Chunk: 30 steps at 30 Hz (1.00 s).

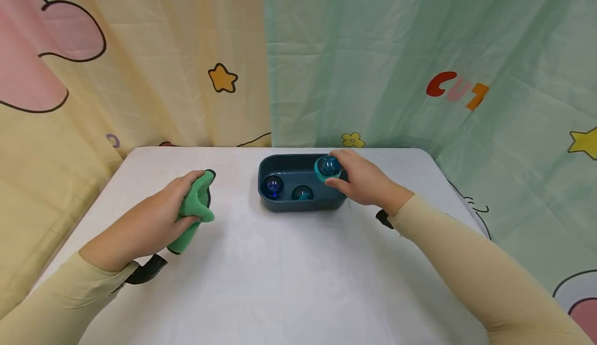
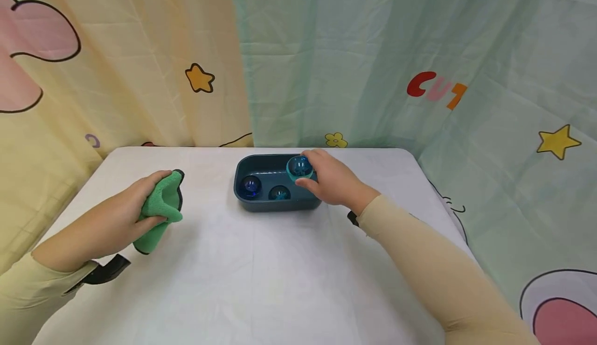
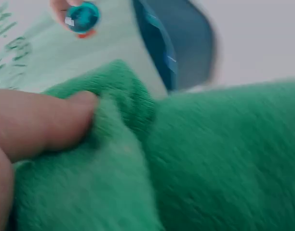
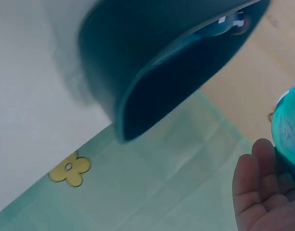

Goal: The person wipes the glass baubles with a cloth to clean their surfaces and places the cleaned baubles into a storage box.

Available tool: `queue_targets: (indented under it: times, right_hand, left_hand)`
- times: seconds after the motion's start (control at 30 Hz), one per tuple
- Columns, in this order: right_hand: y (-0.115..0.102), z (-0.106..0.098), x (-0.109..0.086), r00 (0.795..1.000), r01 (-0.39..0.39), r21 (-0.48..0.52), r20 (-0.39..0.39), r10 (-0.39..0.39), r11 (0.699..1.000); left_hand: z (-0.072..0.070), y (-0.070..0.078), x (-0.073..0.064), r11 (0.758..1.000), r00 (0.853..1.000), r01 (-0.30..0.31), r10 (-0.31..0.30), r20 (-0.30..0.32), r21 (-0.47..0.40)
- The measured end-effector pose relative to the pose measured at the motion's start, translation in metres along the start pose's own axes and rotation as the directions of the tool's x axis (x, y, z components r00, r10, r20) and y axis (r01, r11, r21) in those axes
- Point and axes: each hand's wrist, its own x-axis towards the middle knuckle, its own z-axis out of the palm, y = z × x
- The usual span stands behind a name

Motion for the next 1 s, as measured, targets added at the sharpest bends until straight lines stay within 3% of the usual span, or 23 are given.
queue_targets:
  times: [0.2, 0.43, 0.6, 0.7, 0.83, 1.0]
  right_hand:
    - [0.014, -0.003, 0.025, 0.992, -0.027, -0.180, 0.118, 0.049, 0.983]
    - [0.020, 0.002, 0.048, 0.975, 0.002, -0.262, 0.215, 0.057, 0.965]
    - [0.022, 0.008, 0.060, 0.957, 0.019, -0.302, 0.281, 0.069, 0.953]
    - [0.024, 0.011, 0.066, 0.949, 0.027, -0.335, 0.304, 0.081, 0.942]
    - [0.026, 0.015, 0.072, 0.940, 0.033, -0.380, 0.327, 0.101, 0.925]
    - [0.026, 0.018, 0.077, 0.928, 0.049, -0.422, 0.355, 0.116, 0.905]
  left_hand:
    - [0.019, -0.019, 0.025, 0.991, 0.983, 0.107, -0.117, 0.140, 0.080]
    - [0.062, -0.016, 0.053, 0.992, 0.966, 0.091, -0.111, 0.234, 0.092]
    - [0.084, -0.012, 0.058, 0.993, 0.958, 0.092, -0.110, 0.265, 0.080]
    - [0.083, -0.014, 0.055, 0.996, 0.951, 0.088, -0.092, 0.296, 0.027]
    - [0.071, -0.021, 0.044, 0.996, 0.940, 0.060, -0.034, 0.339, -0.065]
    - [0.063, -0.032, 0.032, 0.999, 0.936, 0.035, -0.022, 0.352, -0.031]
